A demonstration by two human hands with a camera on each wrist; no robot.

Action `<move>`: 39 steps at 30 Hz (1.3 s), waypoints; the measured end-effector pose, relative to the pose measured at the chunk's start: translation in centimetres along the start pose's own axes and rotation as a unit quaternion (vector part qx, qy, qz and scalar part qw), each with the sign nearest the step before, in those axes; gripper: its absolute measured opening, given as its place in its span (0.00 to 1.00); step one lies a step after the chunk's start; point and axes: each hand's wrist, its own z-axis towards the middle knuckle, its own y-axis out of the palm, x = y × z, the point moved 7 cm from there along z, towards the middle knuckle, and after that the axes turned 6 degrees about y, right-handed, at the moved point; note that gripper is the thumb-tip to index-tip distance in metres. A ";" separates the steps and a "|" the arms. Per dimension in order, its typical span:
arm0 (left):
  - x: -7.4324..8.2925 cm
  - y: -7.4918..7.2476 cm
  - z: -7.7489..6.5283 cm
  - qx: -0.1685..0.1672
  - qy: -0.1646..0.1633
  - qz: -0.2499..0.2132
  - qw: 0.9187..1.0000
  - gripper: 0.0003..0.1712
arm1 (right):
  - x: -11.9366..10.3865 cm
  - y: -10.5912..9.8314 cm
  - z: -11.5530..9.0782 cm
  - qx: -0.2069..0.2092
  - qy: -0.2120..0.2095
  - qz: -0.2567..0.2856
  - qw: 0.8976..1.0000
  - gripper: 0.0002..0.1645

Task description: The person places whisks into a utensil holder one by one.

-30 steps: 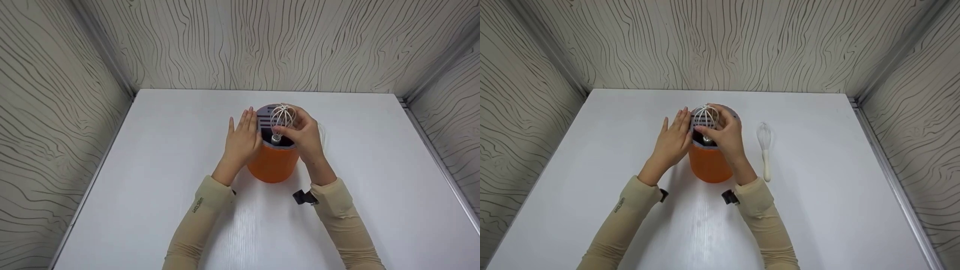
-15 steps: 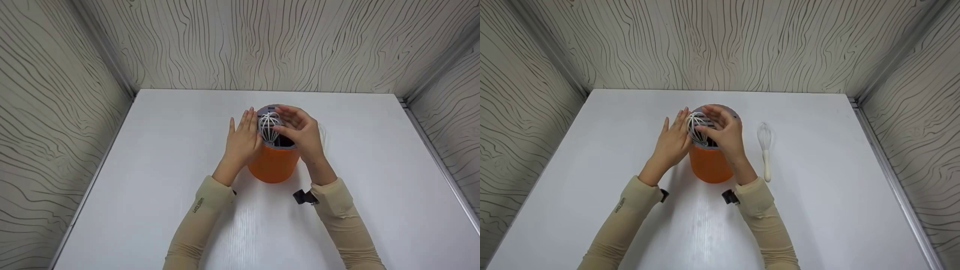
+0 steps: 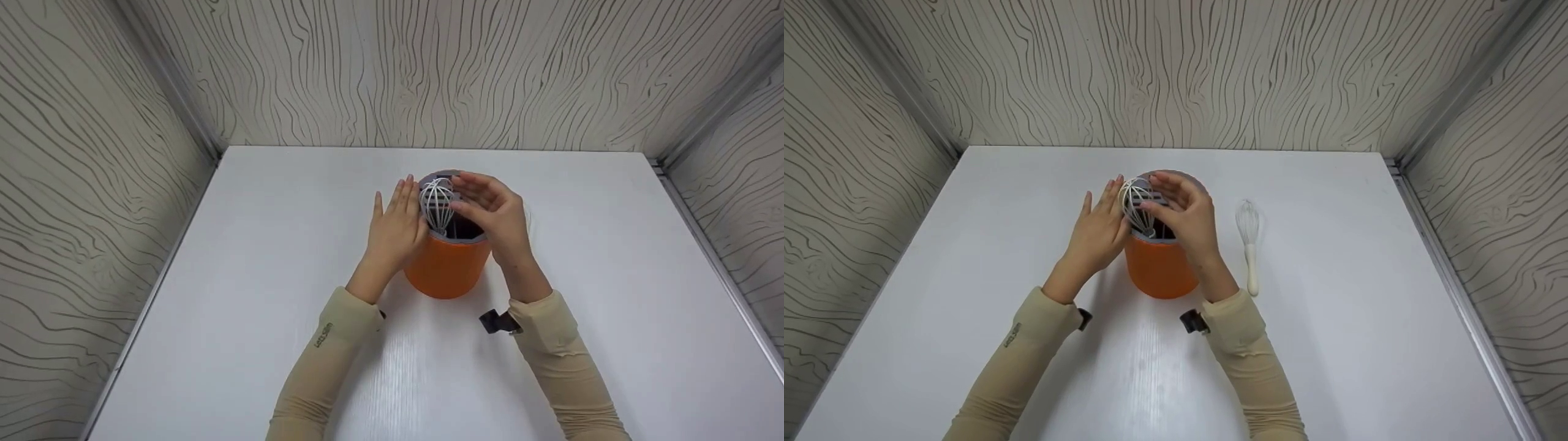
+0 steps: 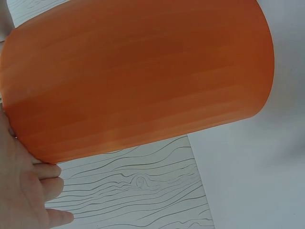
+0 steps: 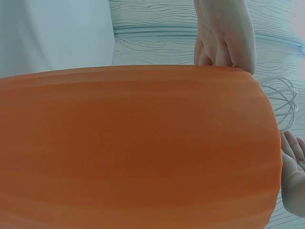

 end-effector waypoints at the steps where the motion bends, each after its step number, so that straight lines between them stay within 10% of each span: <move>1: 0.0 0.0 0.0 0.000 0.000 -0.002 1.000 0.34 | 0.0 -0.1 0.0 0.000 -0.001 0.000 1.000 0.26; 39: -0.1 0.0 -0.2 0.008 0.002 -0.027 1.000 0.34 | 0.9 -7.0 -0.9 0.123 0.010 0.108 0.986 0.11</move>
